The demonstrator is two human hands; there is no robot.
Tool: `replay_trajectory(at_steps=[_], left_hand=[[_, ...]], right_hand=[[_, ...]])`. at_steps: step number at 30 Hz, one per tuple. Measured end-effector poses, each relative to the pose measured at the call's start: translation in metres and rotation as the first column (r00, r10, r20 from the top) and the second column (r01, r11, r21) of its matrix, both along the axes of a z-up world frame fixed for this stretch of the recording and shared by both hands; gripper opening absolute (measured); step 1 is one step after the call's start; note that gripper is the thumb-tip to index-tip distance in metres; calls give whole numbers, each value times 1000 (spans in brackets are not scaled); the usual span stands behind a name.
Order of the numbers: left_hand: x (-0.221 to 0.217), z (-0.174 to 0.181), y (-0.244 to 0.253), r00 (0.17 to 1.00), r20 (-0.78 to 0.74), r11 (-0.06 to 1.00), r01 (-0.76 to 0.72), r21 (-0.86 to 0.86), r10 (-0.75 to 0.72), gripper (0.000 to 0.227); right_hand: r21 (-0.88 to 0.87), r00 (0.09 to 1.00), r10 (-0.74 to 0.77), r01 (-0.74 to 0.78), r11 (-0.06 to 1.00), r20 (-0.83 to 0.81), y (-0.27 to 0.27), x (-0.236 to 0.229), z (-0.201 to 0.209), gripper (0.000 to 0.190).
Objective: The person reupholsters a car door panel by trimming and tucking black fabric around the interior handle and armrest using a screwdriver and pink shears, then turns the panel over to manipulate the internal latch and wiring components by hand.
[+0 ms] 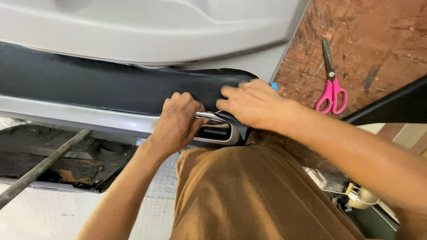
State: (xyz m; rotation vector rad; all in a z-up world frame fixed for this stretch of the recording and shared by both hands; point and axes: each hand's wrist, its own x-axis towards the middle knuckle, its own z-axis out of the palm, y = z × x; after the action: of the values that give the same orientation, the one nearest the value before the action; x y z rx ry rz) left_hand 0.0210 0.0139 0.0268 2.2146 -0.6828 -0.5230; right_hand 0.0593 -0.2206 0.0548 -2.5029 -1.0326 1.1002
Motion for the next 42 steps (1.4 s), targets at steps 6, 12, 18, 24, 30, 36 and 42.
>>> replay_trajectory(at_steps=[6,12,18,24,30,36,42], left_hand=[[-13,-7,-5,987,143,997,-73,11,71,10],[-12,-14,-4,985,157,997,-77,5,75,12],[-13,-15,-4,985,160,998,-64,16,61,11],[-10,-10,-2,995,83,998,-49,30,47,8],[-5,-4,0,999,53,1000,5,10,-6,20],[-3,4,-4,1000,-3,998,-31,51,31,15],[-17,14,-3,986,128,994,-110,29,105,22]], right_hand=[[78,987,55,-68,995,149,-5,-14,-9,11],[105,986,124,-136,985,111,3,-12,-13,8],[21,957,288,-289,957,27,7,0,-14,9],[167,964,181,-215,962,196,3,-4,-13,10],[-65,988,133,-128,990,80,-31,2,8,16],[111,997,-59,52,992,59,-58,-16,15,25],[163,982,-166,151,975,85,-62,-39,1,30]])
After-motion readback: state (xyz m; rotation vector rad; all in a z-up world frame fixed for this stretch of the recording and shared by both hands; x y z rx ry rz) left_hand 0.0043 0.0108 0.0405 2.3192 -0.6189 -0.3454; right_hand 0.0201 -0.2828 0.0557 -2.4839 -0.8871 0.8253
